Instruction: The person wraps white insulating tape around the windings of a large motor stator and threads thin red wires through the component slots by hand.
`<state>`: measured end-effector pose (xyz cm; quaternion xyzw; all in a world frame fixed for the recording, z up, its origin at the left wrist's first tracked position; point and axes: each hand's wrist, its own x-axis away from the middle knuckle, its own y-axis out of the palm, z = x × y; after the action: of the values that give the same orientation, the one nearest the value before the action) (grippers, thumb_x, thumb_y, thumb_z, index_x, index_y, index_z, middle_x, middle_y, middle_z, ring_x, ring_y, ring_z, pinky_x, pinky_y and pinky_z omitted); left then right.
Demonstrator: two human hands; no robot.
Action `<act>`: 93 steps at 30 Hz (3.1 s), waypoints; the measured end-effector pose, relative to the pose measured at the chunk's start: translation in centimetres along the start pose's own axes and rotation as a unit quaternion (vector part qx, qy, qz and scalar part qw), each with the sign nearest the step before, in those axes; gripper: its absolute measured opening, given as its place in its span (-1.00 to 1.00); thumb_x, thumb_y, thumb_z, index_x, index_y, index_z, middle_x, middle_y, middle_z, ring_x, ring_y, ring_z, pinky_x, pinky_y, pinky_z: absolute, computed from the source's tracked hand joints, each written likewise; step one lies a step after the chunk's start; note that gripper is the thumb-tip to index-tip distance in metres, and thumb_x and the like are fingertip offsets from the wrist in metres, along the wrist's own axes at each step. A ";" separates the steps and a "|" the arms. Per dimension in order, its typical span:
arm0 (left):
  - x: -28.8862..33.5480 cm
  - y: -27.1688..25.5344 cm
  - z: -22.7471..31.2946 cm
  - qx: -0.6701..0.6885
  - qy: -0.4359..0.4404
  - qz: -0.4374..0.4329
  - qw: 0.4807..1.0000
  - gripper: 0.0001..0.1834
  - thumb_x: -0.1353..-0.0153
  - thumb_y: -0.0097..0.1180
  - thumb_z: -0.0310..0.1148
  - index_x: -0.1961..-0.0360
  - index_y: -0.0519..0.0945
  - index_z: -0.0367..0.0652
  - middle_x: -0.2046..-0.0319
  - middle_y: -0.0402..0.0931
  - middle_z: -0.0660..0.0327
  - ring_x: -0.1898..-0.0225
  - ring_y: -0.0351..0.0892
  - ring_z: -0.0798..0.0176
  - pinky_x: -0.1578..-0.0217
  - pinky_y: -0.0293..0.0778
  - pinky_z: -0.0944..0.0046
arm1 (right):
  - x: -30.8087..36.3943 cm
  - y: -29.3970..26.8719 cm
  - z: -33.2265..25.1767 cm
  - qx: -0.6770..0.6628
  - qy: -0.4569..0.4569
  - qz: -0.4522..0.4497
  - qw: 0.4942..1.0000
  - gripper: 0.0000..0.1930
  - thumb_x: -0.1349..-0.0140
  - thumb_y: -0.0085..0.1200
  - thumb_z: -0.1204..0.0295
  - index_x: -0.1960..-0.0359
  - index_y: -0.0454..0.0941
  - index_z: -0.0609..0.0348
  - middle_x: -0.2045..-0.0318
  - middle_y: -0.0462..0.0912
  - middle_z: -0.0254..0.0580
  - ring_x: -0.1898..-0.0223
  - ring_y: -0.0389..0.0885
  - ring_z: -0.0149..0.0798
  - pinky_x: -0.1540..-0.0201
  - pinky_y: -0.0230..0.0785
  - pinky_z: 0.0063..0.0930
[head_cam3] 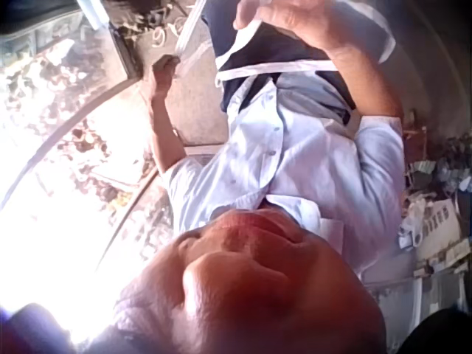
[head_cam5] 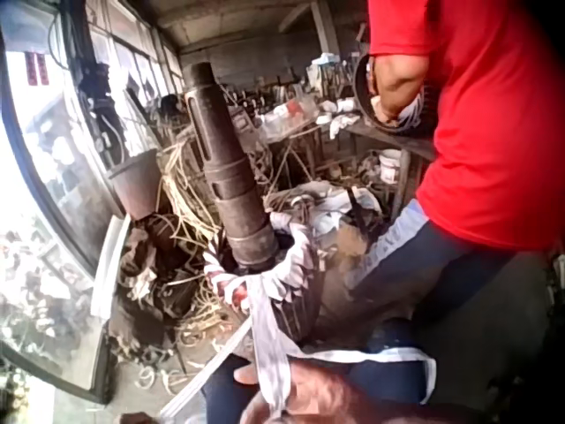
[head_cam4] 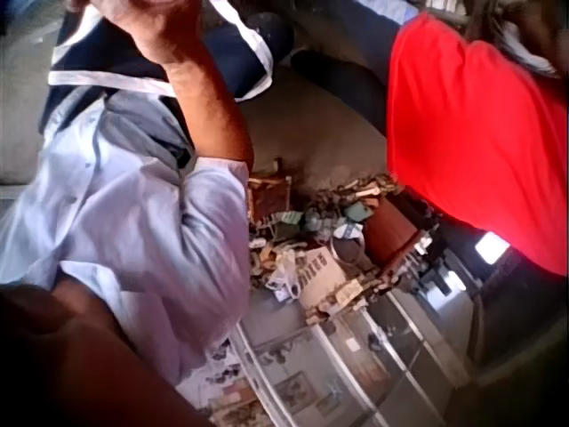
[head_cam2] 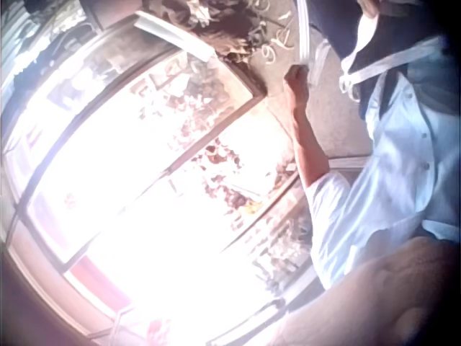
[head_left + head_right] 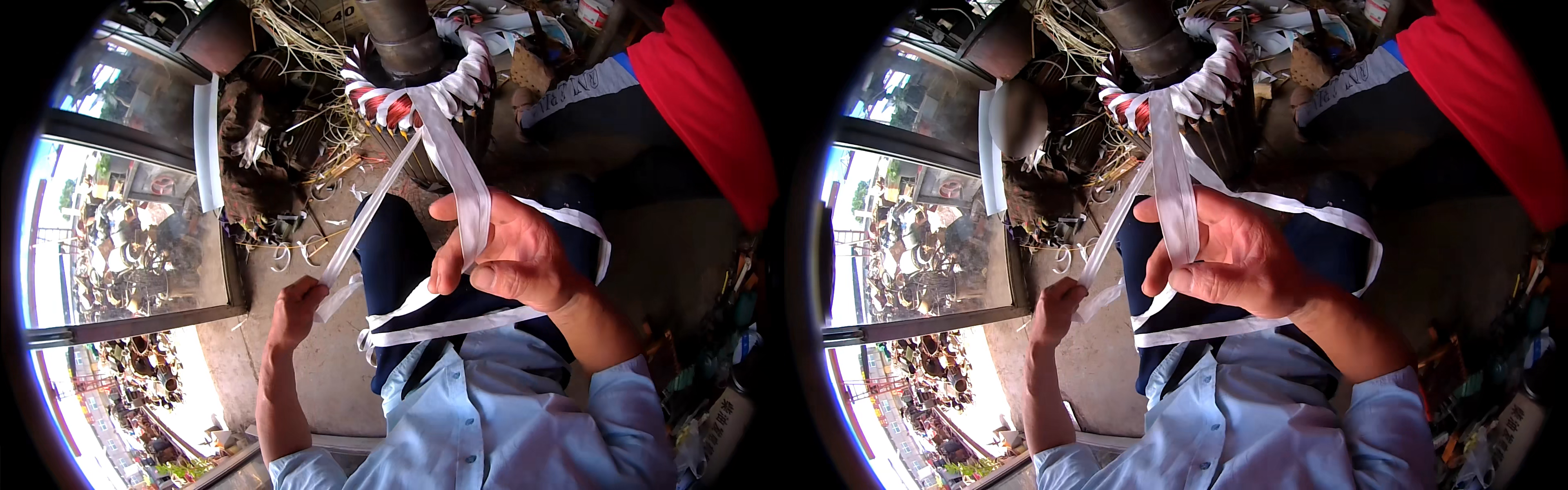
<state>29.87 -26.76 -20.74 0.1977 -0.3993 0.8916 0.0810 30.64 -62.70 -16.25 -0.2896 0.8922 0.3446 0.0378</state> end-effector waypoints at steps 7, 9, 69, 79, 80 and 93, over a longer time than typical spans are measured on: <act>19.9 -6.1 -27.4 0.101 -0.411 0.204 0.883 -0.77 -0.17 0.13 -0.30 0.52 0.58 -0.24 0.74 0.29 0.37 0.75 0.17 0.47 0.73 0.02 0.36 | -3.8 -2.0 4.6 -0.069 0.102 0.011 0.992 -0.46 -0.22 0.10 0.48 -0.24 0.27 0.33 0.28 0.65 0.00 0.18 0.66 -0.21 0.01 0.47 -0.31; 29.7 -7.2 -35.3 0.088 -0.530 0.240 0.809 -0.79 -0.24 0.04 -0.27 0.37 0.55 -0.21 0.67 0.33 0.29 0.81 0.16 0.42 0.84 0.02 0.38 | -3.4 -1.7 5.4 -0.056 0.145 0.011 0.988 -0.46 -0.21 0.11 0.48 -0.23 0.27 0.33 0.27 0.66 -0.01 0.18 0.66 -0.24 0.00 0.45 -0.34; -8.4 2.3 8.3 0.382 0.032 -0.017 0.923 -0.76 -0.38 -0.07 -0.33 0.23 0.54 -0.30 0.48 0.55 0.26 0.77 0.02 0.60 0.81 -0.09 0.49 | 5.7 1.3 3.0 0.106 0.104 0.018 0.989 -0.74 -0.39 -0.04 0.51 -0.05 0.45 0.35 0.43 0.62 -0.21 0.40 0.59 -0.46 0.28 0.48 -0.53; -10.9 10.1 15.1 0.484 0.035 -0.143 0.863 -0.73 -0.39 0.03 -0.14 0.22 0.46 -0.15 0.62 0.35 0.36 0.77 0.03 0.54 0.79 -0.09 0.47 | 5.8 3.6 -4.3 0.250 -0.040 0.067 0.965 -0.75 -0.42 -0.02 0.38 0.26 0.62 0.33 0.68 0.51 -0.26 0.66 0.47 -0.40 0.35 0.40 -0.43; -11.0 10.2 14.5 0.485 0.072 -0.128 0.862 -0.71 -0.37 0.08 -0.13 0.29 0.51 -0.16 0.66 0.27 0.42 0.75 0.06 0.55 0.76 -0.05 0.47 | 5.6 3.5 -4.3 0.236 -0.056 0.082 0.967 -0.75 -0.41 -0.01 0.37 0.25 0.61 0.34 0.68 0.52 -0.28 0.67 0.46 -0.41 0.33 0.41 -0.41; 1.8 4.5 -4.3 0.169 0.014 -0.107 0.980 -0.76 -0.28 0.15 -0.32 0.48 0.53 -0.23 0.63 0.26 0.44 0.52 0.19 0.53 0.51 0.14 0.37 | -5.9 -1.6 -1.5 0.056 -0.022 0.132 0.989 -0.48 -0.35 -0.09 0.37 -0.30 0.25 0.40 0.41 0.52 -0.25 0.35 0.53 -0.33 0.02 0.39 -0.29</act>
<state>25.67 -26.58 -25.65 0.2378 -0.2180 0.9351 0.1465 36.67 -61.75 -14.46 -0.1592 0.9392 0.3028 0.0278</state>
